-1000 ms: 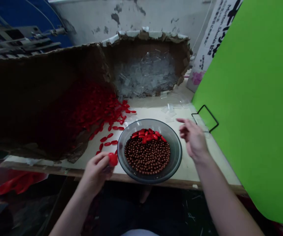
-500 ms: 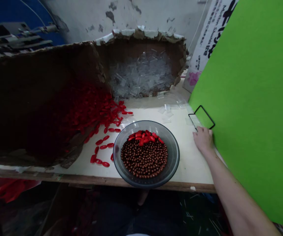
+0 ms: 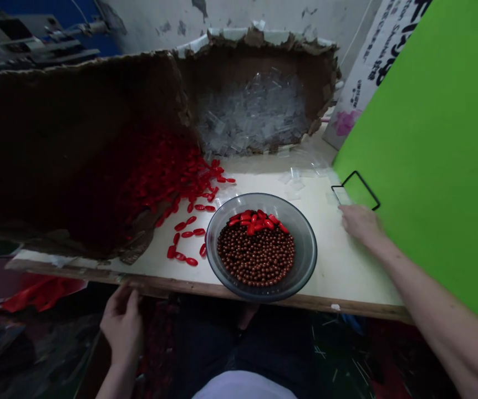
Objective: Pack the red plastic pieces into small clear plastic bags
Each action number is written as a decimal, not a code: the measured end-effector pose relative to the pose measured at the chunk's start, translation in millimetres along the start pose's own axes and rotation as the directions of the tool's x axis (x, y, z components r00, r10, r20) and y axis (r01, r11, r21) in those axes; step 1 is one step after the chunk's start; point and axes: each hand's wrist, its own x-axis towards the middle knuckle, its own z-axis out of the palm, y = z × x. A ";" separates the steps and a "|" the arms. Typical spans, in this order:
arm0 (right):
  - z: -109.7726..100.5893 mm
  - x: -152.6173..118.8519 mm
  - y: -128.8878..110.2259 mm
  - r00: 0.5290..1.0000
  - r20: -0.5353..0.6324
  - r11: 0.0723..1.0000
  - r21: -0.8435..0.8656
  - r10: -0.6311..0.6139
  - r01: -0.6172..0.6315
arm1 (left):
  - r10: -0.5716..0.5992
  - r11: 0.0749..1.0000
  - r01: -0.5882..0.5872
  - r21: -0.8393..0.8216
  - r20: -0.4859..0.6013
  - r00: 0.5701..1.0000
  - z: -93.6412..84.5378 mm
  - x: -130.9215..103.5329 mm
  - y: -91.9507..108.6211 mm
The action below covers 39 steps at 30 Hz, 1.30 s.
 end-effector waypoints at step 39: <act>-12.8 -47.9 -172.3 0.683 0.364 0.773 0.315 -0.634 0.550 | 0.462 0.877 -0.320 -0.358 0.448 0.766 148.1 -46.9 147.6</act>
